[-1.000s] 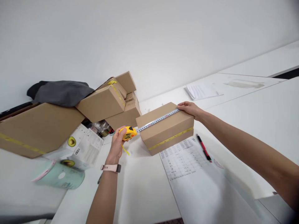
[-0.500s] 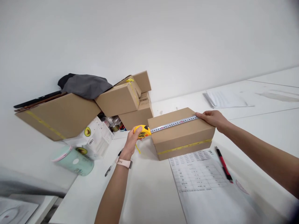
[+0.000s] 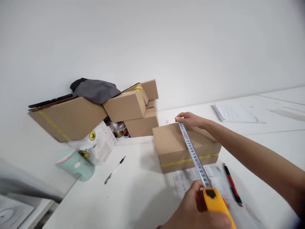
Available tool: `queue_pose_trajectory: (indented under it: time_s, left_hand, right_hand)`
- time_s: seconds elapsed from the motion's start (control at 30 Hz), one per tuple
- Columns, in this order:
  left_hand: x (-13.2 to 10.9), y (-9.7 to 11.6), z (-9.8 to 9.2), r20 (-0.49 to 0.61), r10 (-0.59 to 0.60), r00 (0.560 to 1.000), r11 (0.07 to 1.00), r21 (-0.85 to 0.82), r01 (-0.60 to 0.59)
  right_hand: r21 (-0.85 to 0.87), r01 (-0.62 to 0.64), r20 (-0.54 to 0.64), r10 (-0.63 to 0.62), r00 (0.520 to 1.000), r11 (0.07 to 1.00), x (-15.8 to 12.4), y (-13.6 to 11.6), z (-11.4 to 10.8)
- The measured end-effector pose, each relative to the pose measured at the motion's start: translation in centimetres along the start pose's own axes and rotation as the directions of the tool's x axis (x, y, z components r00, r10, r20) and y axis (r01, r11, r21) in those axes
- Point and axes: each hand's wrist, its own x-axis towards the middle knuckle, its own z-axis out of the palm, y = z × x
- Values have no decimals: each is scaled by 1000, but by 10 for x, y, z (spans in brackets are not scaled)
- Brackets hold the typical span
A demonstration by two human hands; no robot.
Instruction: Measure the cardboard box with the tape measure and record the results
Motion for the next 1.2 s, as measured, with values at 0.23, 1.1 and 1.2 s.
queue_pose_trajectory:
  time_s: [0.23,1.1,1.2]
  left_hand:
    - [32,28,14,-47,185,982,981,-51,-188]
    - [-29,-2,-72,-406,433,805,882,374,-285]
    - [-16,19,-87,-317,481,818,860,351,-370]
  right_hand:
    - [-150,-102,-52,95,994,983,41,20,17]
    - [107,-206,-267,227,937,973,-124,85,-31]
    - [70,-159,-205,170,964,985,-142,78,-18]
